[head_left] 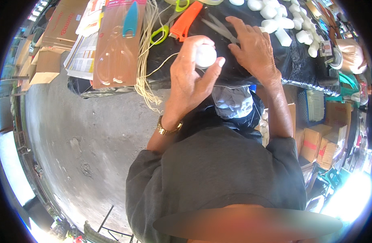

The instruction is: The person inserts wicks into small white cylindrical candles, trims the wicks with scissors, and places the finished candles on a table. The person repeats this process for multiple candles.

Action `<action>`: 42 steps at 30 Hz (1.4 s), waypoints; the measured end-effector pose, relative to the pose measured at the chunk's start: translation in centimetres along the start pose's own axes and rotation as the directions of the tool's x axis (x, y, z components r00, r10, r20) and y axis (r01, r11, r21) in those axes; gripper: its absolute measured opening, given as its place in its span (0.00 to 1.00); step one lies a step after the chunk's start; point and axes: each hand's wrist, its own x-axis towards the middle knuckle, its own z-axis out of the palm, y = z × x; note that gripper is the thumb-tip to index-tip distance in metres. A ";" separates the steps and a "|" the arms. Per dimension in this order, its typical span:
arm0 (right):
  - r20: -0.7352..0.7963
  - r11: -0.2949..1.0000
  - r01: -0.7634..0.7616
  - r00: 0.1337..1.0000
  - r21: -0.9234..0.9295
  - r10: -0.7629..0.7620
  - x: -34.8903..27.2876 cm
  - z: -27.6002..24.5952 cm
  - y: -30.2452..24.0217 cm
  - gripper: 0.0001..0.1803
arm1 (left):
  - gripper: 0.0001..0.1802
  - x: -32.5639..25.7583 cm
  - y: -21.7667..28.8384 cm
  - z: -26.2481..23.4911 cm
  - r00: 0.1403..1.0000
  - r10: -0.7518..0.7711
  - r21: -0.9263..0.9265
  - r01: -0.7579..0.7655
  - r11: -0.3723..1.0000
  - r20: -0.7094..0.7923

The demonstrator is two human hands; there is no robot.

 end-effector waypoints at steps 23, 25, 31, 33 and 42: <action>-0.605 0.568 0.325 0.679 0.756 0.416 -3.6 -6.1 -2.0 0.13 | 0.11 -0.1 0.3 2.8 0.996 -0.047 0.058 0.043 0.997 0.074; -0.679 0.661 0.381 0.683 0.646 0.270 -3.3 -6.1 -2.8 0.14 | 0.11 0.0 0.4 3.2 0.996 -0.035 0.070 0.029 0.997 0.080; -0.672 0.708 0.344 0.699 0.617 0.246 -3.0 -6.9 -3.4 0.14 | 0.12 0.1 0.4 3.1 0.997 -0.023 0.107 0.015 0.994 0.070; -0.682 0.589 0.438 0.674 0.679 0.285 -3.2 -7.7 -3.3 0.14 | 0.13 0.0 0.4 2.8 0.996 -0.055 0.079 0.049 0.996 0.070; -0.715 0.814 0.303 0.674 0.495 0.184 -4.1 -6.2 -2.9 0.14 | 0.12 0.1 0.6 2.8 0.999 0.025 0.131 -0.031 0.991 0.049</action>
